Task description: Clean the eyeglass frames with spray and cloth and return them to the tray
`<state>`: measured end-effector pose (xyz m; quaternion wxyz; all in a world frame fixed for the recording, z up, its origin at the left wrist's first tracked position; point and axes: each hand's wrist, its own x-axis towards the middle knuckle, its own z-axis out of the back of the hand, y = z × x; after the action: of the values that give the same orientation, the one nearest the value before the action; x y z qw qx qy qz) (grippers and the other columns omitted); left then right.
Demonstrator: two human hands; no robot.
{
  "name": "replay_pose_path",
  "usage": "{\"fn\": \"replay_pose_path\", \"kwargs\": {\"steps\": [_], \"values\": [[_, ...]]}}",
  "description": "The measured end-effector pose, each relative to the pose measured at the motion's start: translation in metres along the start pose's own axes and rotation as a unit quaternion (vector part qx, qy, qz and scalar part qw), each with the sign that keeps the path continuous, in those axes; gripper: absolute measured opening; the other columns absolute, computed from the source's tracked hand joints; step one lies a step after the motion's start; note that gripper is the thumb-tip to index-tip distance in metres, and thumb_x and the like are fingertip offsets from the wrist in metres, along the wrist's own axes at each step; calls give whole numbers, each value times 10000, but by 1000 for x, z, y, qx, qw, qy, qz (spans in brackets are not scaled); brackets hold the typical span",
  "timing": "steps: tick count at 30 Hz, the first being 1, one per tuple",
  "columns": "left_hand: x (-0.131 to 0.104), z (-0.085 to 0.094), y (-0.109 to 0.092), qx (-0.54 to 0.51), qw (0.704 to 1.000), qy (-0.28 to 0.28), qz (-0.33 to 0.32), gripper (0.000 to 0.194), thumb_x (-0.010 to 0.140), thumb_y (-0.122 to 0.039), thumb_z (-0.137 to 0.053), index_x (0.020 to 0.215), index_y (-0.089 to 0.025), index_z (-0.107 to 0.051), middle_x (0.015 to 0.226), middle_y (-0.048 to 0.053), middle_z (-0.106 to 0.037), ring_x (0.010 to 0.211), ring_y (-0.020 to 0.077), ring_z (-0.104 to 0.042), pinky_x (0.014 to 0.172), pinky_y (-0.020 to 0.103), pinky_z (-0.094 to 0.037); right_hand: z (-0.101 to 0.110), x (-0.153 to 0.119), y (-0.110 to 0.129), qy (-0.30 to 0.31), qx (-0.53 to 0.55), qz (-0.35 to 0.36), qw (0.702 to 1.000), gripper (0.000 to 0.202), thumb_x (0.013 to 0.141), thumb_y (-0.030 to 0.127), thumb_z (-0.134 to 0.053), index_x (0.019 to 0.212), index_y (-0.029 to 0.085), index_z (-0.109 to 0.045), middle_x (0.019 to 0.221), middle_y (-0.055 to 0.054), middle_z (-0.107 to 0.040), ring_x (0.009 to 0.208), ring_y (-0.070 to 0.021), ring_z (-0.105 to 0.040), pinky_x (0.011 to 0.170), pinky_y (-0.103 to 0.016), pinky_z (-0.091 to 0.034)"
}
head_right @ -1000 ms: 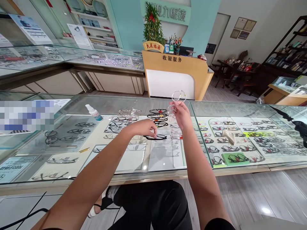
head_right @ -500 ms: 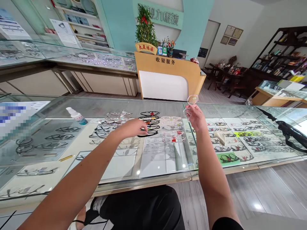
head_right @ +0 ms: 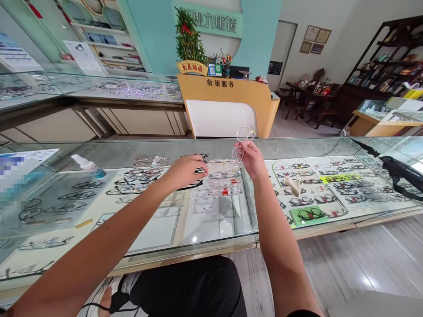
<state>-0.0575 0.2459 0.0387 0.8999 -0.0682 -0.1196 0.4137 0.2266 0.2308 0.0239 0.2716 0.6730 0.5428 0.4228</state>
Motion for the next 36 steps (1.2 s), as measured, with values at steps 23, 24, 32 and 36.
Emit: {"fn": "replay_pose_path", "kwargs": {"steps": [23,24,32,36], "values": [[83,-42,-38,59,995,85,13,173,907,-239,-698,925,-238,-870,1028,82,-852,1003,297,-763,801,342,-491,1,4,-1,28,37,-3,999,320,792,450,-952,863,284,-688,1074,-7,-819,812,-161,-675,683,-286,-543],[85,-42,-36,61,995,82,13,170,904,-225,-697,913,-232,-866,1026,86,-849,996,297,-761,794,342,-486,1,4,-1,30,42,-5,999,318,796,446,-952,866,281,-690,1073,-8,-819,811,-158,-672,683,-282,-539],[93,-41,-27,46,997,59,11,145,906,-185,-705,873,-200,-845,1006,118,-817,943,298,-743,775,352,-457,0,4,-1,32,52,-18,998,293,814,411,-932,870,264,-684,1073,-17,-810,808,-150,-655,691,-274,-518],[61,-31,-34,-12,1000,3,-23,196,965,-399,-731,956,-227,-824,1079,93,-798,1040,302,-710,840,359,-462,0,4,-1,28,58,-17,998,290,818,406,-928,878,258,-687,1083,-19,-805,815,-142,-655,689,-263,-514]]}}
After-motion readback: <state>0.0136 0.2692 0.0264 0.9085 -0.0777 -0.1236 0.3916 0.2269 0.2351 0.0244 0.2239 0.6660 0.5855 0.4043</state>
